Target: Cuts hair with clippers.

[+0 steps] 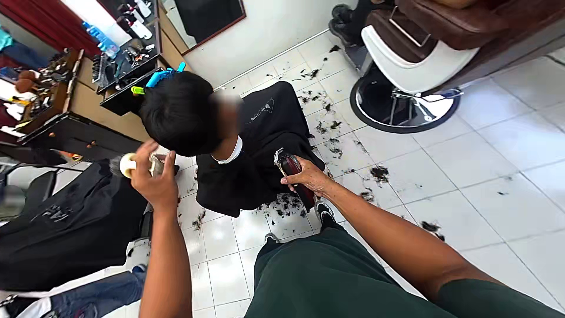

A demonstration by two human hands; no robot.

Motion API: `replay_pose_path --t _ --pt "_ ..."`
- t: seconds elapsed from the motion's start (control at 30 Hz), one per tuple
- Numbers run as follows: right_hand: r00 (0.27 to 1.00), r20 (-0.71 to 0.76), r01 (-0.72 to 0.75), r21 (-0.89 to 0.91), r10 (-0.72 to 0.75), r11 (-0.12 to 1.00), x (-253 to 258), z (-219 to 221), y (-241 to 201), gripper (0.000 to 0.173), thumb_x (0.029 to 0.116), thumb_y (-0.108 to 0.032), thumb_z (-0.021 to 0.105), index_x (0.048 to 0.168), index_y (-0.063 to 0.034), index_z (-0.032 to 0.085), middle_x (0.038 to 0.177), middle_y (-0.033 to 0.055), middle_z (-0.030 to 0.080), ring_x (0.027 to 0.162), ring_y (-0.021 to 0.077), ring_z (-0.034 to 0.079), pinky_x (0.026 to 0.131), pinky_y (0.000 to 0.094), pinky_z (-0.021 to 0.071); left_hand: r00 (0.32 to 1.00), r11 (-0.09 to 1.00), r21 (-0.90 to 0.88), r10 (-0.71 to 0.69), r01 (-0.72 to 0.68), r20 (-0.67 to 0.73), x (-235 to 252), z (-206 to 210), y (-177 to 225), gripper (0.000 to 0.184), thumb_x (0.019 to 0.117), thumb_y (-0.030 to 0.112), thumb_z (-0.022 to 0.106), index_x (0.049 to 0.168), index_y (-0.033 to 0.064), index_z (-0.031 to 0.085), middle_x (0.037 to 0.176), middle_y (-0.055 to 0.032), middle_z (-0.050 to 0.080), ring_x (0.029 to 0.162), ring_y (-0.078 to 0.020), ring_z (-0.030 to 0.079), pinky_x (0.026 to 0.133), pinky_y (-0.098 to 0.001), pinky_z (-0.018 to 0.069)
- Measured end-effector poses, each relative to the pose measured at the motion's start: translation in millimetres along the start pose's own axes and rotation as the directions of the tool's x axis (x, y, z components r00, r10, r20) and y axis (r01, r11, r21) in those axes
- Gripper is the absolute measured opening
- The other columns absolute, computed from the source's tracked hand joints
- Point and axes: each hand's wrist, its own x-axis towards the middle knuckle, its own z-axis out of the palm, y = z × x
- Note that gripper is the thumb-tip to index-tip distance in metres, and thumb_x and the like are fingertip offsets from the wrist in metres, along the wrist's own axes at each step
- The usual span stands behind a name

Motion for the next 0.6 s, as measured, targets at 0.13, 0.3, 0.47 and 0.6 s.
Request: replay_pose_path --t 0.13,0.3,0.47,0.6 --pt "0.991 -0.109 0.085 0.073 -0.077 0.994 -5.1 56.4 11.8 0.051 0.0833 -0.001 0.076 0.126 -0.0024 0.049 0.076 0.0048 0.064 0.058 0.0125 0.063 0.059 0.0259 0.0581 0.952 0.967 0.046 0.237 -0.25 0.194 49.1 -14.7 -12.2 0.064 0.0859 0.027 0.084 0.14 0.0009 0.06 0.154 -0.0259 0.047 0.134 -0.0334 0.056 0.108 -0.0456 0.0465" --pt "0.975 -0.193 0.154 0.253 -0.106 0.955 -13.9 99.2 30.4 0.032 0.1004 -0.012 0.052 0.13 -0.0025 0.05 0.079 0.0052 0.062 0.062 0.0126 0.063 0.062 0.0266 0.0575 0.897 0.945 -0.035 0.321 -0.326 0.303 68.9 -8.4 -29.6 0.067 0.0829 0.024 0.086 0.141 0.0033 0.06 0.155 -0.0264 0.046 0.138 -0.04 0.051 0.11 -0.0523 0.044" --pt "0.963 -0.253 0.125 0.131 -0.089 0.983 -11.6 112.1 21.3 0.036 0.0939 -0.002 0.066 0.127 -0.0004 0.052 0.077 0.0062 0.06 0.058 0.0124 0.06 0.058 0.0254 0.0565 0.886 0.935 -0.064 0.352 -0.349 0.302 80.2 -2.1 -31.7 0.067 0.0831 0.026 0.086 0.141 0.0039 0.061 0.154 -0.0251 0.048 0.138 -0.0399 0.052 0.112 -0.0529 0.042" --pt "0.942 -0.327 0.12 0.106 -0.08 0.987 3.7 131.7 17.1 0.027 0.1072 -0.023 0.054 0.123 -0.001 0.057 0.087 0.0084 0.061 0.067 0.0152 0.062 0.065 0.0303 0.0577 0.873 0.936 -0.083 0.348 -0.341 0.342 90.8 1.3 -32.7 0.068 0.083 0.029 0.086 0.142 0.0054 0.061 0.154 -0.0246 0.048 0.138 -0.0406 0.051 0.112 -0.0543 0.0407"
